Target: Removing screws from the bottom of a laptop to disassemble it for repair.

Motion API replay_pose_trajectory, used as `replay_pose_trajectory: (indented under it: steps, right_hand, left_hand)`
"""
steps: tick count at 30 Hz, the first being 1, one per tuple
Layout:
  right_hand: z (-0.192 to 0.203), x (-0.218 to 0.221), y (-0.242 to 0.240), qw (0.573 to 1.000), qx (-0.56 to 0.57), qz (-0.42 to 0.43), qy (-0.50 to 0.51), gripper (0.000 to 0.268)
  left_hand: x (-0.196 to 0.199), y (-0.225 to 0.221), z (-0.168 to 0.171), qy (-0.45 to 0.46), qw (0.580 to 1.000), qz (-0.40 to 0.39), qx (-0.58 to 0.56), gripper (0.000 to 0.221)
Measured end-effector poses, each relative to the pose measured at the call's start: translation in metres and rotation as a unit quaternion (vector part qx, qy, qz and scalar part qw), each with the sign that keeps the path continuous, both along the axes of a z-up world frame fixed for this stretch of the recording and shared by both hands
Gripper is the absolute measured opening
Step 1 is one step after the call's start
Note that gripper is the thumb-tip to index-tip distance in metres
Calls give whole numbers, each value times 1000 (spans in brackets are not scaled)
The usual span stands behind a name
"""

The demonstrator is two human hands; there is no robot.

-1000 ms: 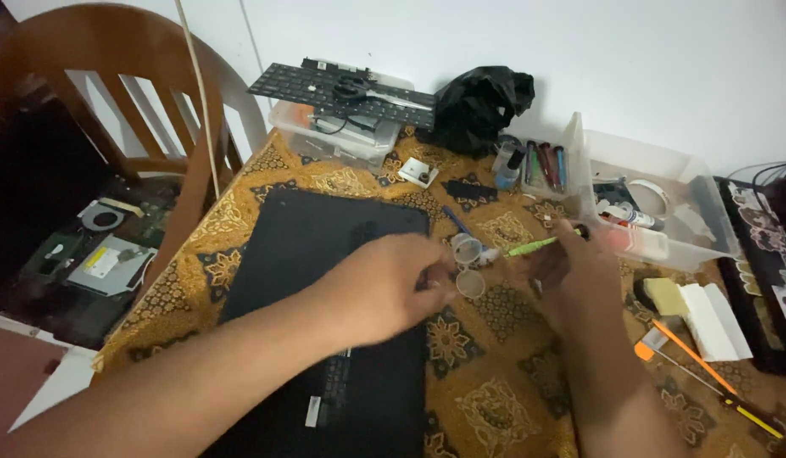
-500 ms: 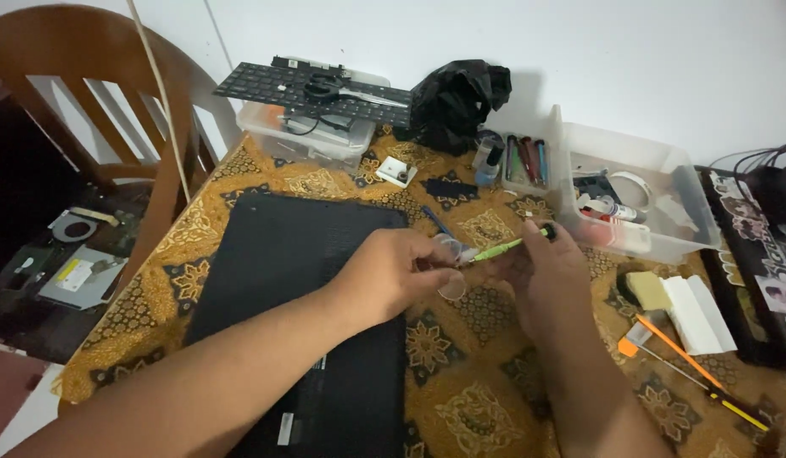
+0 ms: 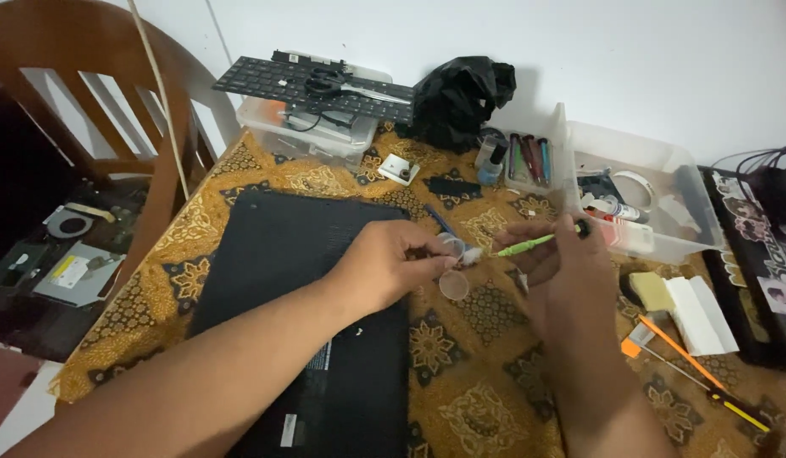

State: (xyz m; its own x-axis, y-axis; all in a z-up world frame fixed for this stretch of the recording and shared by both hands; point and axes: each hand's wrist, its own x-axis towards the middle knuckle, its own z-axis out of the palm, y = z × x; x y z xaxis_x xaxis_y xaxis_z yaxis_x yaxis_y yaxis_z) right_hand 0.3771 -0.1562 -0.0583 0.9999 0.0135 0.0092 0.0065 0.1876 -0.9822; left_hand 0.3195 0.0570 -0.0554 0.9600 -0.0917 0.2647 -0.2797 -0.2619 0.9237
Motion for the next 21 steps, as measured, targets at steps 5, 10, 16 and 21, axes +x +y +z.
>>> replay_pose_trajectory:
  steps: [5,10,16,21]
  right_hand:
    - [19,-15,9,998,-35,8,-59,14]
    - [10,-16,1,874,-324,129,-339,19]
    - [4,-22,8,862,-329,164,-349,21]
    - [20,-35,20,890,-346,106,-277,17]
  left_hand:
    - [7,5,-13,-11,999,-12,-32,24]
    - [14,5,-28,-2,996,-72,-57,24]
    - [20,3,-41,5,994,-88,-58,25]
    - [15,2,-21,43,993,-81,-77,26]
